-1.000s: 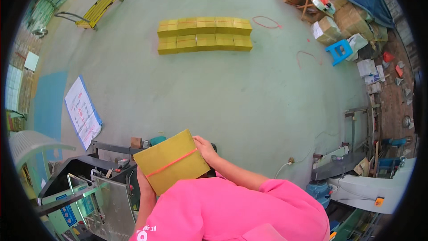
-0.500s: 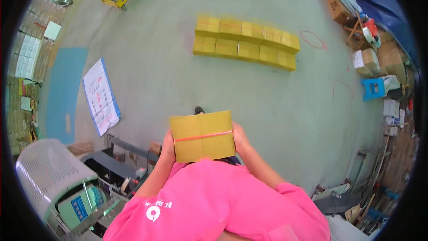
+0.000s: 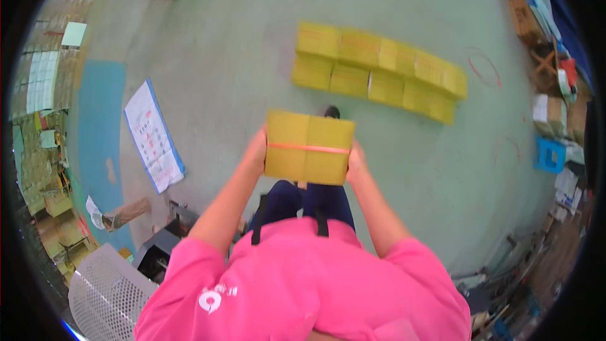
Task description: Banding stacks of yellow paper using a machine and stacking them.
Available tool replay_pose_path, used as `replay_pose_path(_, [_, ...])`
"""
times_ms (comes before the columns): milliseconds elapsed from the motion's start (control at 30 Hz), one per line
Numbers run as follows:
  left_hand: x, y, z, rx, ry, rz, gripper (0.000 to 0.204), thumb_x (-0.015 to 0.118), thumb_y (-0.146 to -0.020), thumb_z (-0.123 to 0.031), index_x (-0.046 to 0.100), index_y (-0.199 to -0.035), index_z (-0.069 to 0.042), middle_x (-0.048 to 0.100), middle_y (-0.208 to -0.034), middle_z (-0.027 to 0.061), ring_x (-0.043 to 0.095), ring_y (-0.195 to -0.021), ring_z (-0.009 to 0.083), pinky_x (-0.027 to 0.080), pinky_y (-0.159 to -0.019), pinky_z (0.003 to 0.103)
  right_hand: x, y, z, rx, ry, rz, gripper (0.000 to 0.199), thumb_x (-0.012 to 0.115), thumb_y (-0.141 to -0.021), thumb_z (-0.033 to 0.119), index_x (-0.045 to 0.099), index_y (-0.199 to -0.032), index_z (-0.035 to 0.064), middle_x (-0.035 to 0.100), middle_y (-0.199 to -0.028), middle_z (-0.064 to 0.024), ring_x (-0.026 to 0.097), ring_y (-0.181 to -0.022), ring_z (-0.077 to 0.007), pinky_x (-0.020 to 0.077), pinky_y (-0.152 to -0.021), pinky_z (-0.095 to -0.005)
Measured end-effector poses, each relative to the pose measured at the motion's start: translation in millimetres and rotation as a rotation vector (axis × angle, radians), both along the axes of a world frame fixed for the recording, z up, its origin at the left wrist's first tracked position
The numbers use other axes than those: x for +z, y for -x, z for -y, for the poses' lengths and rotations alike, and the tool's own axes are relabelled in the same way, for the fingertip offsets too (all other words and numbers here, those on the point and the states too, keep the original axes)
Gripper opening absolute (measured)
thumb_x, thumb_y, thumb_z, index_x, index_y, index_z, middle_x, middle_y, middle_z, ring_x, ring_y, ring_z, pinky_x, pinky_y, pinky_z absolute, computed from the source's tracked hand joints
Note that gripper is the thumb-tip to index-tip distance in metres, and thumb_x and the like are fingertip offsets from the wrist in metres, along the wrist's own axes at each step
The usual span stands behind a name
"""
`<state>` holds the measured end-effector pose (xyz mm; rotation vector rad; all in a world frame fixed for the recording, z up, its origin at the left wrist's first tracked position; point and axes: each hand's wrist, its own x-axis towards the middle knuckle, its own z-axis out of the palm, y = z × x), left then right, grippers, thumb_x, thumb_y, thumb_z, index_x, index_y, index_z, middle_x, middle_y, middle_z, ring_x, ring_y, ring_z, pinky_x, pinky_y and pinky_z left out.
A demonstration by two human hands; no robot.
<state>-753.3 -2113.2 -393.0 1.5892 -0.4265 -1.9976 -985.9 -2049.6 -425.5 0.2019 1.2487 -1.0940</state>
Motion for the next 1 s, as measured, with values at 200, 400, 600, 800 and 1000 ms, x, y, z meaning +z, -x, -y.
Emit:
replay_pose_path(200, [-105, 28, 119, 0.003, -0.069, -0.006, 0.057, 0.04, -0.1, -0.048, 0.052, -0.132, -0.003, 0.058, -0.127, 0.0082, 0.055, -0.114, 0.0185, 0.045, -0.097, 0.035, -105, 23, 103, 0.013, -0.106, -0.049, 0.042, 0.048, -0.097, 0.036, 0.056, -0.122, 0.0031, 0.062, -0.114, -0.01, 0.062, -0.102, -0.0217, 0.0521, -0.088, -0.0359])
replay_pose_path(400, [-254, 33, 207, -0.063, -0.143, -0.029, 0.063, 0.038, -0.099, -0.053, 0.049, -0.135, -0.002, 0.055, -0.133, 0.01, 0.053, -0.12, 0.0207, 0.044, -0.099, 0.035, -213, 33, 186, -0.008, -0.143, 0.013, 0.05, 0.048, -0.097, 0.042, 0.052, -0.128, 0.0039, 0.058, -0.122, -0.0102, 0.058, -0.107, -0.0222, 0.0499, -0.089, -0.0362])
replay_pose_path(600, [-373, 68, 259, -0.072, -0.193, -0.016, 0.07, 0.039, -0.097, -0.058, 0.047, -0.138, -0.002, 0.051, -0.137, 0.0129, 0.049, -0.124, 0.0225, 0.042, -0.101, 0.036, -352, 50, 225, -0.068, -0.198, -0.082, 0.054, 0.046, -0.097, 0.046, 0.05, -0.128, 0.0012, 0.058, -0.121, -0.0123, 0.059, -0.108, -0.0225, 0.0499, -0.09, -0.0382])
replay_pose_path(800, [-470, 30, 291, -0.095, -0.136, 0.045, 0.072, 0.039, -0.096, -0.059, 0.045, -0.14, -0.002, 0.05, -0.137, 0.0126, 0.048, -0.124, 0.0222, 0.039, -0.103, 0.035, -428, 25, 260, -0.078, -0.21, -0.063, 0.051, 0.047, -0.096, 0.043, 0.052, -0.127, 0.0018, 0.059, -0.121, -0.011, 0.059, -0.108, -0.0221, 0.0507, -0.087, -0.0378])
replay_pose_path(1000, [-471, 64, 300, -0.126, -0.087, 0.102, 0.068, 0.037, -0.098, -0.056, 0.047, -0.138, -0.003, 0.051, -0.136, 0.0128, 0.048, -0.124, 0.0224, 0.038, -0.103, 0.035, -446, 36, 265, -0.119, -0.267, -0.121, 0.047, 0.048, -0.096, 0.04, 0.054, -0.125, 0.0036, 0.06, -0.119, -0.0093, 0.059, -0.107, -0.0218, 0.0496, -0.088, -0.0366])
